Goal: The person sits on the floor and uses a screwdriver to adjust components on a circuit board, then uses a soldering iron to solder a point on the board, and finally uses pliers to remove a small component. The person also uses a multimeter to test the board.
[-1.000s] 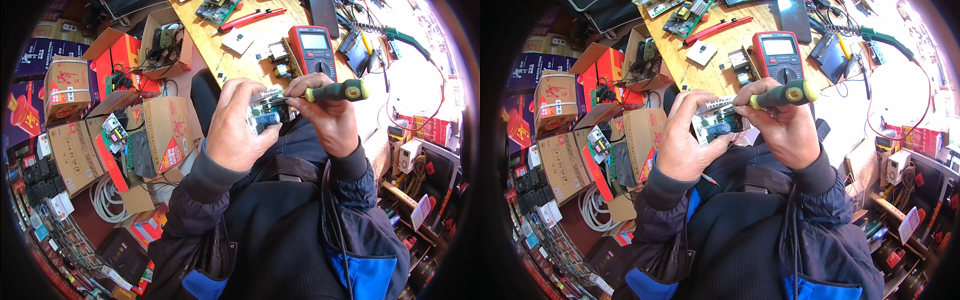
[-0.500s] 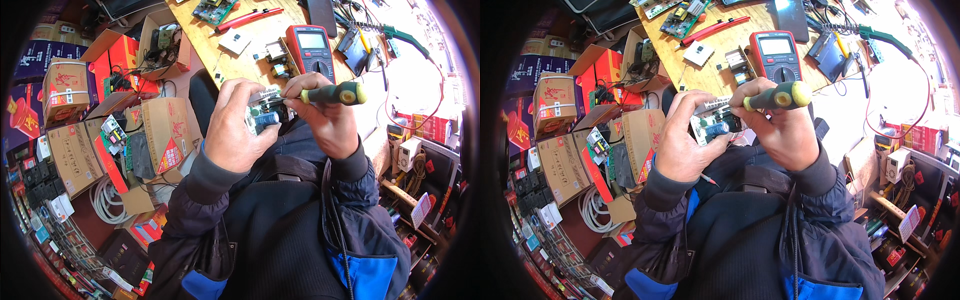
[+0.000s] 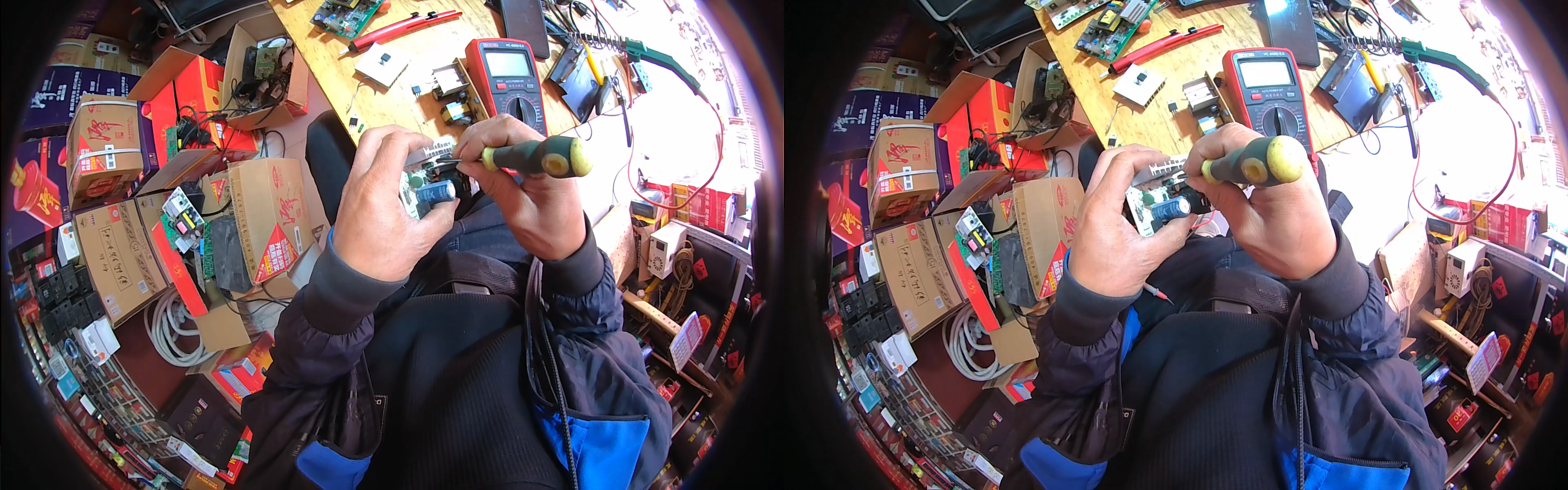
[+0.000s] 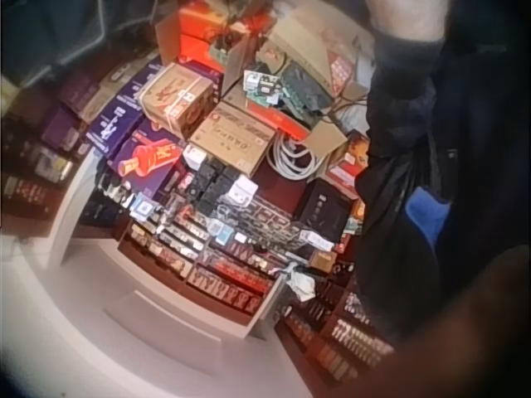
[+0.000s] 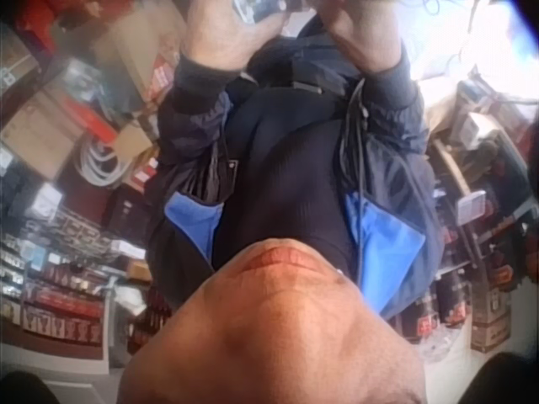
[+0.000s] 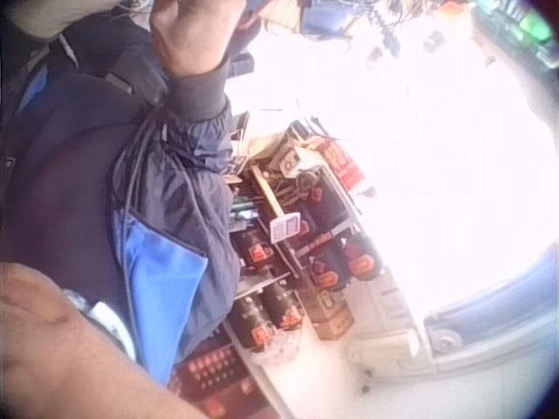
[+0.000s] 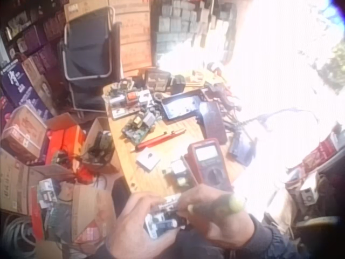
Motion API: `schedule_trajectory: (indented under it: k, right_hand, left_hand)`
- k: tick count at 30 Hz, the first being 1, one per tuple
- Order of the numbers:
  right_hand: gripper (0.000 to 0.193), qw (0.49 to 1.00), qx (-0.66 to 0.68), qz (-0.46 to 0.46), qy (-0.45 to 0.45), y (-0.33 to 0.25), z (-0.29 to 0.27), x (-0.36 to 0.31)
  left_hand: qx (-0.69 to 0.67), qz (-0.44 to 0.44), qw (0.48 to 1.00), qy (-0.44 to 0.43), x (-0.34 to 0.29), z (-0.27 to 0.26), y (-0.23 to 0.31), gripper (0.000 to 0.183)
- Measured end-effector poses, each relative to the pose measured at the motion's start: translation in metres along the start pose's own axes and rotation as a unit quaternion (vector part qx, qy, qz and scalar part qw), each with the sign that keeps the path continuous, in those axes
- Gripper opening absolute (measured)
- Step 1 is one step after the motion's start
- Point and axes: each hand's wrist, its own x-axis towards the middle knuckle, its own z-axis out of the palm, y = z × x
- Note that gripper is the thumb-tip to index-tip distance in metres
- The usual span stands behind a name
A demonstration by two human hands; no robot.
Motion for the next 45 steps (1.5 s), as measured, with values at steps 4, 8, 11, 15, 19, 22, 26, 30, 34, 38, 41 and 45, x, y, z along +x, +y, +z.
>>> schedule_trajectory:
  k: [4,8,11,15,19,22,26,30,34,38,41,45]
  right_hand:
    - [0.013,1.000,0.003,0.000,0.003,0.002,0.000,0.000]
    - [0.012,0.999,0.023,0.020,0.009,0.002,0.000,-0.001]
    - [0.012,0.999,0.034,0.020,0.011,0.003,0.002,0.000]
    - [0.013,0.999,0.029,0.015,0.009,0.003,0.002,0.000]
    - [0.013,0.999,0.038,0.012,0.007,0.004,0.003,0.000]
    - [0.013,0.999,0.040,0.015,0.007,0.004,0.003,0.000]
    - [0.013,0.999,0.049,0.023,0.006,0.005,0.003,0.000]
    - [0.013,0.999,0.046,0.016,0.001,0.006,0.002,0.001]
    - [0.012,0.999,0.039,0.014,-0.002,0.007,0.001,0.000]
    - [0.012,0.999,0.029,0.015,-0.004,0.008,0.001,0.000]
    - [0.013,0.999,0.031,-0.009,0.002,0.011,0.002,0.002]
    - [0.014,1.000,0.023,-0.021,-0.001,0.012,0.001,0.002]
  left_hand:
    - [-0.004,-0.002,1.000,0.001,0.000,0.000,0.000,0.055]
    - [0.002,0.014,1.000,0.004,0.000,0.000,-0.003,0.053]
    - [-0.003,0.030,0.999,0.010,0.000,0.001,-0.006,0.051]
    - [-0.008,0.025,1.000,0.009,-0.001,0.000,-0.007,0.050]
    - [-0.011,0.018,1.000,0.006,-0.001,-0.001,-0.007,0.050]
    - [-0.008,0.015,1.000,0.003,-0.001,-0.001,-0.006,0.050]
    - [-0.021,-0.009,1.000,0.002,-0.002,-0.002,-0.003,0.053]
    - [-0.020,-0.009,1.000,0.002,-0.003,-0.002,-0.003,0.054]
    - [-0.010,0.018,1.000,0.013,-0.002,-0.001,-0.005,0.050]
    - [0.000,0.027,1.000,0.012,-0.001,-0.002,-0.007,0.050]
    - [-0.015,0.008,1.000,0.007,-0.003,-0.002,-0.005,0.051]
    - [-0.026,-0.018,0.999,0.002,-0.004,-0.003,-0.002,0.052]
